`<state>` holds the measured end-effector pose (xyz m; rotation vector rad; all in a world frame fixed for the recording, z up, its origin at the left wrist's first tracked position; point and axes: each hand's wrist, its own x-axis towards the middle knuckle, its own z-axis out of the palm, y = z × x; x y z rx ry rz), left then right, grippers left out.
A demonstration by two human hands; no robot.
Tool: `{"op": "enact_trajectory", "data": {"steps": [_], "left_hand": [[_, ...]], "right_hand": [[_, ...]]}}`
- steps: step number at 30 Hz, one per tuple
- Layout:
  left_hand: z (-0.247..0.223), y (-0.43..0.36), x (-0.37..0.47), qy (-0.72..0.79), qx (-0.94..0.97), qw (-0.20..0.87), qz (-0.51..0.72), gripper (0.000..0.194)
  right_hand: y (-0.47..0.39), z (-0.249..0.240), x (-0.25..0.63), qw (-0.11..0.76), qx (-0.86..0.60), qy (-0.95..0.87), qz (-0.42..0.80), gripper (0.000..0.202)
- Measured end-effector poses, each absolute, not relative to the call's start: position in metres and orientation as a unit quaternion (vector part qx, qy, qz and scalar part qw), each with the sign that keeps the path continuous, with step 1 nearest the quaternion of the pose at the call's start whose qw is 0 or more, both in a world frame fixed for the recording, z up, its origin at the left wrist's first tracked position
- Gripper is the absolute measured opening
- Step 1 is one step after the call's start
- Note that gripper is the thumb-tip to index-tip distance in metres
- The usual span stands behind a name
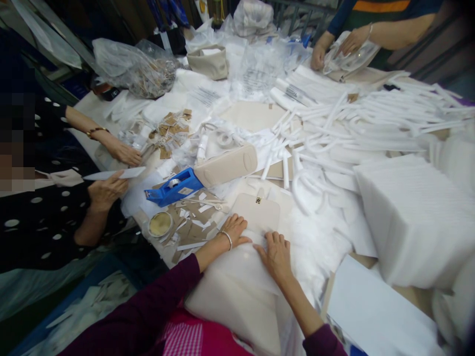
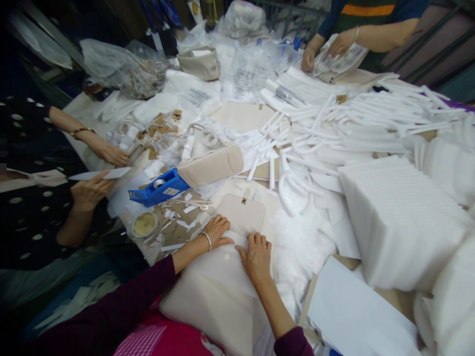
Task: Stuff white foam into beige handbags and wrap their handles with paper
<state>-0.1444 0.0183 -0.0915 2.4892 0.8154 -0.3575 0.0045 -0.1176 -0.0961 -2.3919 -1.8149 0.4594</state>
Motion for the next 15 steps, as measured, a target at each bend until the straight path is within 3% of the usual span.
{"op": "enact_trajectory", "data": {"steps": [6, 11, 15], "left_hand": [[-0.09, 0.018, -0.15, 0.308, 0.907, 0.255, -0.134, 0.042], [-0.084, 0.021, -0.153, 0.328, 0.888, 0.281, -0.158, 0.016], [-0.088, 0.022, -0.155, 0.347, 0.875, 0.297, -0.158, 0.014]], "right_hand": [[-0.123, -0.099, 0.012, 0.117, -0.763, -0.613, 0.171, 0.037], [-0.132, -0.115, 0.018, 0.174, -0.734, -0.629, 0.189, 0.033], [-0.135, -0.128, 0.019, 0.185, -0.72, -0.644, 0.181, 0.032]]}}
